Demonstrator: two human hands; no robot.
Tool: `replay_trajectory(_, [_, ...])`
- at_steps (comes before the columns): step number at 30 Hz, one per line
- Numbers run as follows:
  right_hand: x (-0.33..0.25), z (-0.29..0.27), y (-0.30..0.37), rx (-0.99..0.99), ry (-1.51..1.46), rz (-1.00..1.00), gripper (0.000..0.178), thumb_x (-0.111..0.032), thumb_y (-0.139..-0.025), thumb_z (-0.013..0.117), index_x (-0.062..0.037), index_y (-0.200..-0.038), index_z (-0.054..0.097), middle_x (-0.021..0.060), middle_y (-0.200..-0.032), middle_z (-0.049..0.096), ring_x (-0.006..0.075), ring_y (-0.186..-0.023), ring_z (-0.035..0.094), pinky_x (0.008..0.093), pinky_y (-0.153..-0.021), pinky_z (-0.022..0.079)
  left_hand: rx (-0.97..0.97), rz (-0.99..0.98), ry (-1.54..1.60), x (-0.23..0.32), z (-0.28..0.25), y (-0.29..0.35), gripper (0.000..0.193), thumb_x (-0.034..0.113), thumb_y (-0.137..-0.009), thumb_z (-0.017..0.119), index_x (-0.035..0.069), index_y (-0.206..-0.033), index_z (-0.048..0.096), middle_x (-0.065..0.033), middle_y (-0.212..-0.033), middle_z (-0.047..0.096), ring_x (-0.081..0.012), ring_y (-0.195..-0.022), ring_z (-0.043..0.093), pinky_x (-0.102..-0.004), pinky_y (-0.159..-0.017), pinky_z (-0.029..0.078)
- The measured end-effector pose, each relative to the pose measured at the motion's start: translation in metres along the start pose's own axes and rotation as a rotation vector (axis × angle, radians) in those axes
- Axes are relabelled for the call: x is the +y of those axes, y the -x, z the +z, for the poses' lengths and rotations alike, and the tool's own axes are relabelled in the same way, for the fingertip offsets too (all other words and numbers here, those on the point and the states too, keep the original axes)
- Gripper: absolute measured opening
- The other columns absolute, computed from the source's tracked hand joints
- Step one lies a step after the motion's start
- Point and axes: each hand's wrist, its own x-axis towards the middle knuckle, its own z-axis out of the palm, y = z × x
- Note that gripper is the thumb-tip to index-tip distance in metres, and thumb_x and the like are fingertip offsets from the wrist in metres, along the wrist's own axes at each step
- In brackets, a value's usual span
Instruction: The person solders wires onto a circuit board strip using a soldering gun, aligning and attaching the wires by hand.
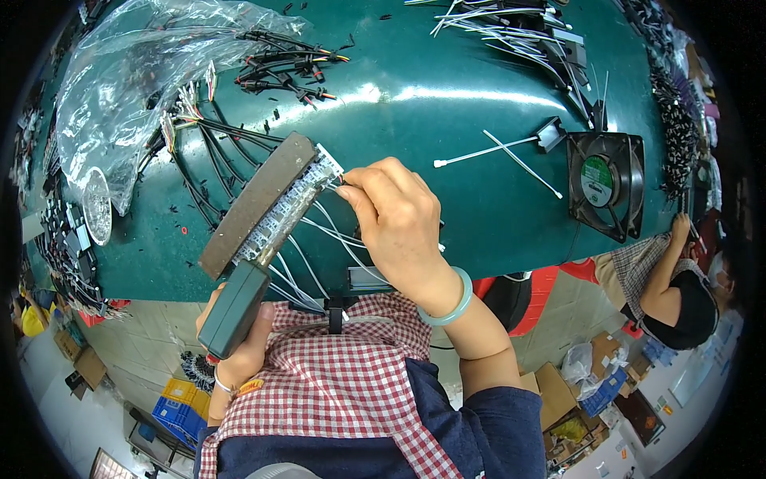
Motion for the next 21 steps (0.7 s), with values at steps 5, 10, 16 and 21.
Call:
replay_trajectory(5, [0.0004, 0.0029, 0.0004, 0.036, 0.122, -0.135, 0.013, -0.003, -0.076, 0.077, -0.0026, -0.086, 0.069, 0.0069, -0.081, 0.062, 0.0247, -0.067, 0.060, 0.0354, -0.062, 0.046, 0.013, -0.031, 0.029, -0.0005, 0.0018, -0.0001, 0.024, -0.003, -0.069, 0.074, -0.006, -0.091, 0.066, -0.0165, -0.087, 0.068, -0.0283, -0.077, 0.069, -0.0325, -0.069, 0.055])
replay_trajectory(10, [-0.0002, 0.0033, 0.0017, 0.024, 0.124, -0.141, 0.014, -0.003, -0.075, 0.077, -0.0020, -0.087, 0.069, 0.0070, -0.082, 0.061, 0.0246, -0.068, 0.060, 0.0353, -0.062, 0.046, -0.003, -0.005, 0.016, -0.0021, 0.0020, -0.0003, 0.023, -0.004, -0.068, 0.074, -0.006, -0.089, 0.065, -0.0169, -0.086, 0.067, -0.0281, -0.075, 0.069, -0.0329, -0.069, 0.055])
replay_trajectory(16, [-0.0008, 0.0037, 0.0020, 0.022, 0.139, -0.150, 0.015, -0.002, -0.075, 0.076, -0.0017, -0.088, 0.069, 0.0075, -0.081, 0.060, 0.0246, -0.067, 0.059, 0.0351, -0.061, 0.047, 0.001, 0.027, 0.024, -0.0046, 0.0033, -0.0014, 0.023, -0.004, -0.068, 0.074, -0.006, -0.089, 0.065, -0.0166, -0.084, 0.066, -0.0281, -0.074, 0.068, -0.0320, -0.067, 0.054])
replay_trajectory(21, [-0.0023, 0.0046, 0.0022, 0.031, 0.152, -0.155, 0.015, -0.002, -0.075, 0.076, -0.0017, -0.088, 0.069, 0.0076, -0.081, 0.060, 0.0247, -0.067, 0.059, 0.0350, -0.061, 0.047, -0.010, 0.033, 0.026, -0.0059, 0.0020, -0.0024, 0.023, -0.003, -0.067, 0.074, -0.005, -0.088, 0.064, -0.0164, -0.083, 0.065, -0.0282, -0.072, 0.067, -0.0318, -0.065, 0.053])
